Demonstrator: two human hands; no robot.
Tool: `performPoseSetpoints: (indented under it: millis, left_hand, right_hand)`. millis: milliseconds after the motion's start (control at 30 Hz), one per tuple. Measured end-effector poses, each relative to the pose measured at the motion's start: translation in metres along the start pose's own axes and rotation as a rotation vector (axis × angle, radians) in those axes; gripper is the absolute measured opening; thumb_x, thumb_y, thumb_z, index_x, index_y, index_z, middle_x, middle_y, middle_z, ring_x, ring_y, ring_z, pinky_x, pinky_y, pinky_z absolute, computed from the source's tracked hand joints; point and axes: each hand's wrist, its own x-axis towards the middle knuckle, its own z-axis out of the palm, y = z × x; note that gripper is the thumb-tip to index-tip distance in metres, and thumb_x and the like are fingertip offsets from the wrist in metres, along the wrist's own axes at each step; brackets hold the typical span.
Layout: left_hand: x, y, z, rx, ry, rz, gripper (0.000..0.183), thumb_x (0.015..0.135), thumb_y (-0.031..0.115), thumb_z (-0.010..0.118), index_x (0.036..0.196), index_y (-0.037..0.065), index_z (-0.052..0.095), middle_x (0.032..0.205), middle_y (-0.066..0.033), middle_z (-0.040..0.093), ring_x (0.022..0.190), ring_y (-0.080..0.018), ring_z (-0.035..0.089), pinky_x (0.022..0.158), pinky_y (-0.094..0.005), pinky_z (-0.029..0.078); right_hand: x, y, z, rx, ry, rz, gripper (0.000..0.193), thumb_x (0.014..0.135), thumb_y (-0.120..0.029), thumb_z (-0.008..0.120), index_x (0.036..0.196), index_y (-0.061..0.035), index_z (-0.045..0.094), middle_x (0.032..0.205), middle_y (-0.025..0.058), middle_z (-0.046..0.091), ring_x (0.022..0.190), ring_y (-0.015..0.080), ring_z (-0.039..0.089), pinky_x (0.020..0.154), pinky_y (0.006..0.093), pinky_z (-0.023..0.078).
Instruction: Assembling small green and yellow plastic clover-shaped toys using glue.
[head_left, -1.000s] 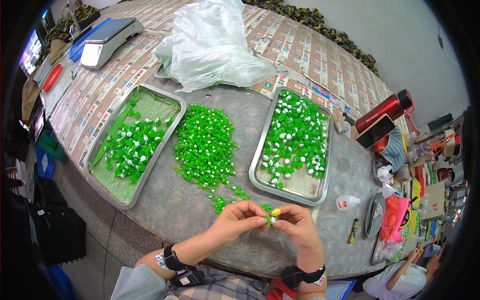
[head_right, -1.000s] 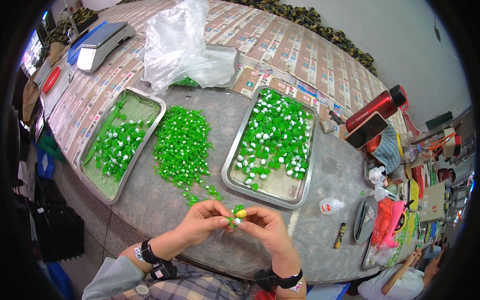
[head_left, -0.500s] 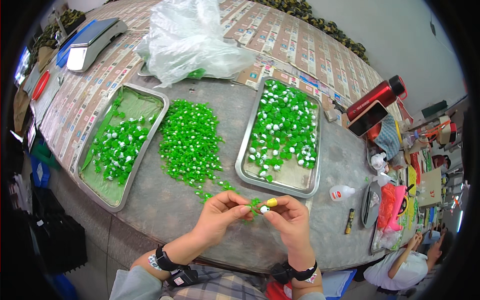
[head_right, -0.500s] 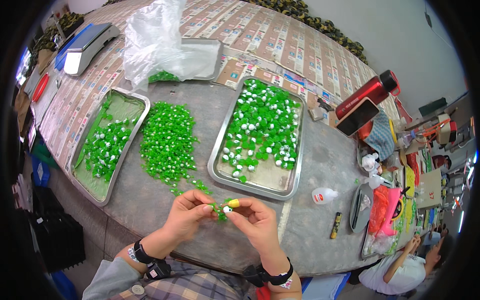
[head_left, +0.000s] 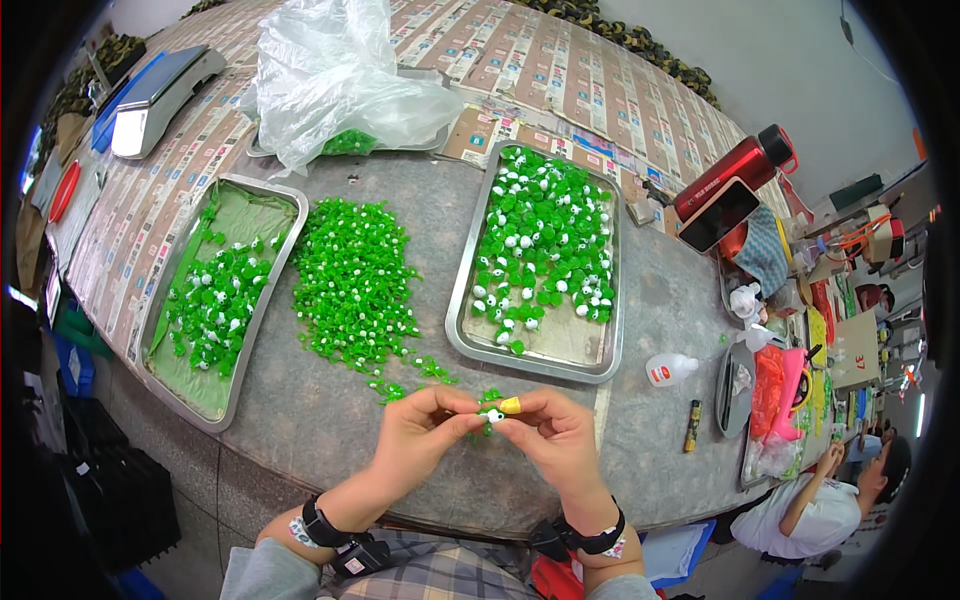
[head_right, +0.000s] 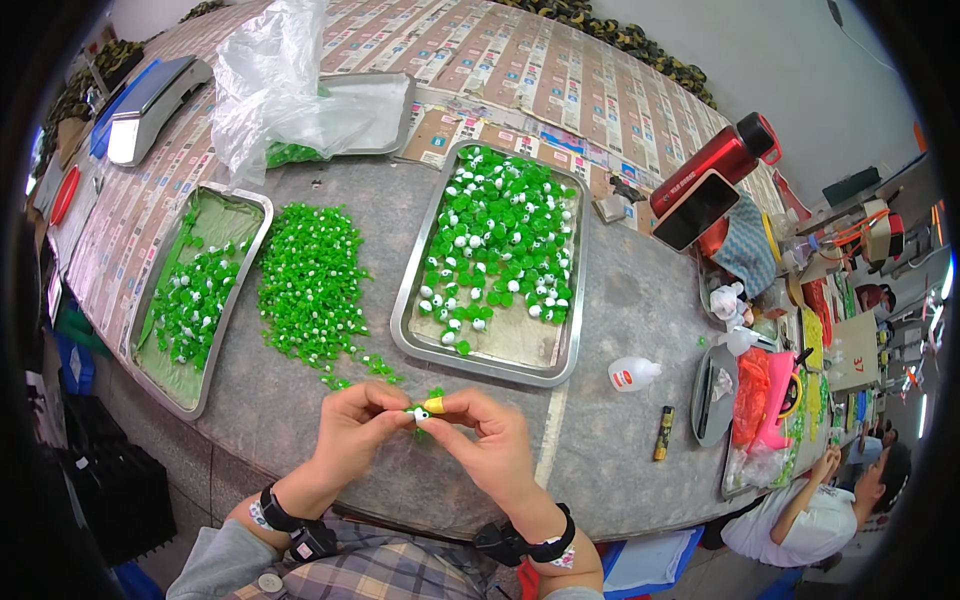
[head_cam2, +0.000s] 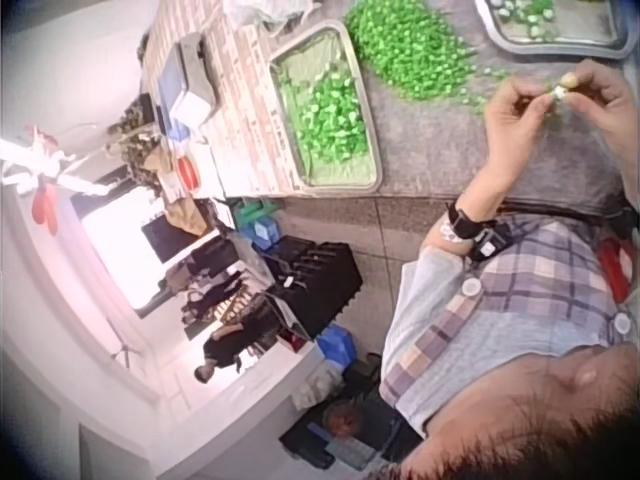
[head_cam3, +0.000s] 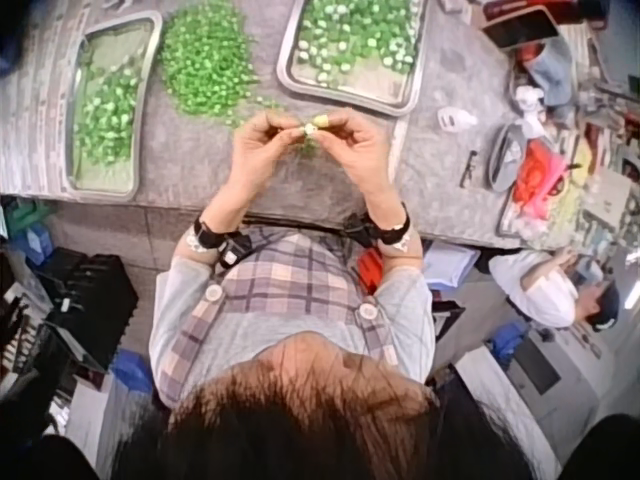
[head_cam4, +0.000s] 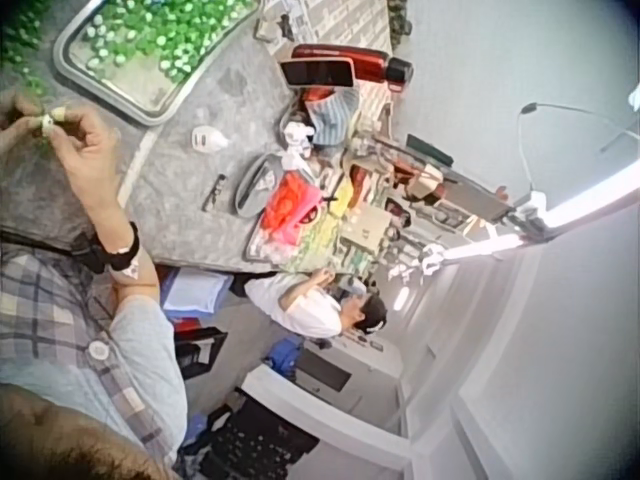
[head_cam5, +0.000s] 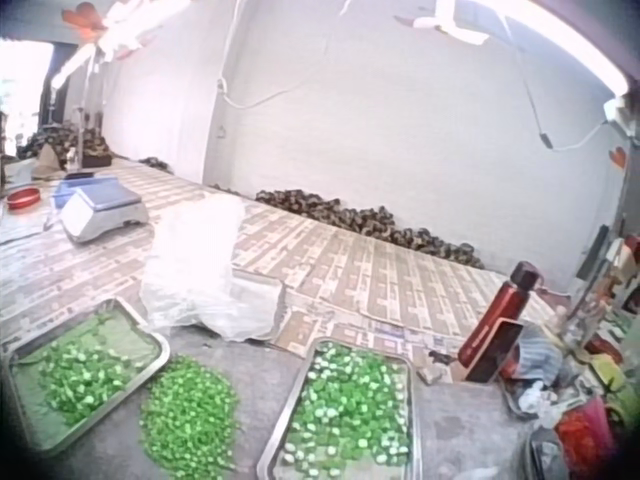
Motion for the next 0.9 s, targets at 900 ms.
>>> performPoseSetpoints:
  millis: [900]
  left_hand:
    - [0.008,0.027,-0.064,-0.550,0.214,0.251,0.012,0.081,0.015,0.049,0.085,0.005,0.051,0.074,-0.0010,0.052,0.065,-0.0091,0.050,0.058,-0.0194,0.045]
  right_hand:
    - [0.012,0.004,-0.026,-0.464,0.016,0.020,0.012,0.071,-0.007,0.058,0.081,-0.0016,0.056,0.076,0.0046,0.059,0.066,0.0091,0.055,0.058,0.0213,0.043]
